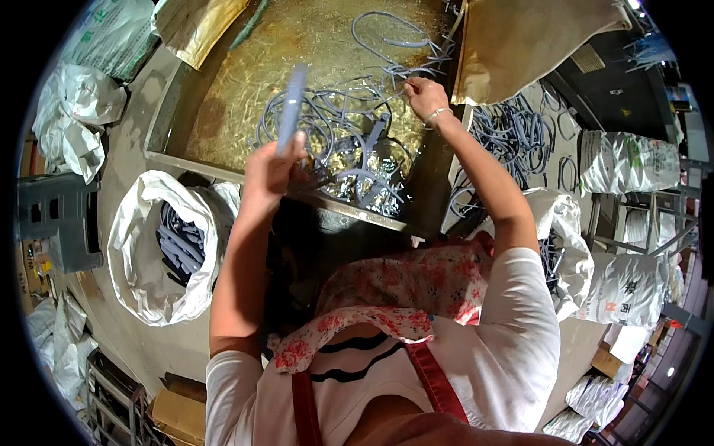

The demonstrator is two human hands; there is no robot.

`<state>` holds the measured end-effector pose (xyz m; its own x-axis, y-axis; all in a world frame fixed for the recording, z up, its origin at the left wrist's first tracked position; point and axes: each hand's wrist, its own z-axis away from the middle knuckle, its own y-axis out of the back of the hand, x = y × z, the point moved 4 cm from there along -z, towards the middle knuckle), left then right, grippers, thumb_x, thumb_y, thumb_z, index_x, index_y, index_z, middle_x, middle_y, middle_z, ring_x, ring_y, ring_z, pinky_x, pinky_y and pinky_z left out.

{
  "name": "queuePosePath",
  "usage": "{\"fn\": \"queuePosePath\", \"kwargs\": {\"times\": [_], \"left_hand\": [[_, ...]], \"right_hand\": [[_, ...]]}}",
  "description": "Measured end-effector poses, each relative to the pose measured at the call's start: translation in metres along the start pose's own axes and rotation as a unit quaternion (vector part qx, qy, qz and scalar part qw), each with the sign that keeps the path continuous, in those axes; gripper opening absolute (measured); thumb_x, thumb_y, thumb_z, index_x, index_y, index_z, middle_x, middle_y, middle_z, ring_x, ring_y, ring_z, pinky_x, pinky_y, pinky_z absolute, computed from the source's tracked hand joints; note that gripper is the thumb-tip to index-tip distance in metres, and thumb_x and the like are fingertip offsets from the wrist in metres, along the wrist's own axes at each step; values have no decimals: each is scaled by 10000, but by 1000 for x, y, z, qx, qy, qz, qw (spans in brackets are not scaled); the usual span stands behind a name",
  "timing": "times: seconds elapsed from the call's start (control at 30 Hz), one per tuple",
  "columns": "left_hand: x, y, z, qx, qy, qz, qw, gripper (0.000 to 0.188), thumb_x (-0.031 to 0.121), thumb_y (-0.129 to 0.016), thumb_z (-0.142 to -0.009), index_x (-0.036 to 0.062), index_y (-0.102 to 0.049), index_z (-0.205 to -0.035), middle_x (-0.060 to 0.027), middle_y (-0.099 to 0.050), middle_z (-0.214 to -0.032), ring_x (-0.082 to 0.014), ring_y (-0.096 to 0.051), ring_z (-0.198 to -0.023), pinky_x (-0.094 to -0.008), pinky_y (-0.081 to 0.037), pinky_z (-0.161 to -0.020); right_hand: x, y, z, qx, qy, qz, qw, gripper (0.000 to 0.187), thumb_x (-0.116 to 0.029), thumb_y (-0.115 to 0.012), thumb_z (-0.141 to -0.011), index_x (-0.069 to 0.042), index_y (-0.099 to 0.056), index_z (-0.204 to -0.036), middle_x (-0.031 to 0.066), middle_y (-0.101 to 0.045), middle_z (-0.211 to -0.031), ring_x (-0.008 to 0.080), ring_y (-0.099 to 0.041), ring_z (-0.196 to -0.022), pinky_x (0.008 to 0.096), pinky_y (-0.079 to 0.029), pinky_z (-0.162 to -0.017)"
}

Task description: The person stands at a workbench and sorts tangled grey cables by hand. They pick up bundles of cables, untangle them, and place the organized cables into a white sack on the floor. The person occasionally uses a wooden stick to move the cables around on the table.

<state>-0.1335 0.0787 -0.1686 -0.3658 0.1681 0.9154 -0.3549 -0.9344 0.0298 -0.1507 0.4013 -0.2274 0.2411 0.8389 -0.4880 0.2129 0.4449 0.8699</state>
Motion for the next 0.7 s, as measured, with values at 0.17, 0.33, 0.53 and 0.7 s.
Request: {"fn": "queuePosePath", "kwargs": {"times": [0.17,0.33,0.53,0.7], "left_hand": [[5,5,-2,72,2,70,995,382,378,-518,-860,0,-570,-889,-9,-441,-550,-119,-474,-525,-242,-389,-522],[-9,8,-10,69,27,166,983,314,279,-454,-902,15,-497,-1065,-43,-544,-608,-102,-491,-532,-218,-380,-542],[-14,8,-13,66,51,203,976,242,244,-480,-887,42,-513,-1016,-55,-574,-664,-91,-515,-639,-219,-380,-609],[-18,15,-20,54,34,235,970,234,230,-484,-883,33,-504,-1009,-65,-595,-700,-113,-525,-649,-222,-391,-612]], "right_hand": [[39,-93,-101,-66,32,143,987,217,-195,-512,-795,-62,-595,-944,197,-596,-941,366,-557,-895,426,-443,-789],[57,-160,-160,72,12,171,983,319,-243,-499,-818,-72,-516,-1087,194,-542,-1095,358,-513,-1018,416,-410,-872],[42,-175,-154,-97,-37,146,984,313,-241,-539,-812,-58,-523,-1065,169,-568,-1020,350,-537,-977,411,-425,-855],[8,-104,-120,28,5,-7,1000,245,-255,-555,-808,-56,-587,-947,159,-586,-971,362,-547,-911,415,-442,-781]]}}
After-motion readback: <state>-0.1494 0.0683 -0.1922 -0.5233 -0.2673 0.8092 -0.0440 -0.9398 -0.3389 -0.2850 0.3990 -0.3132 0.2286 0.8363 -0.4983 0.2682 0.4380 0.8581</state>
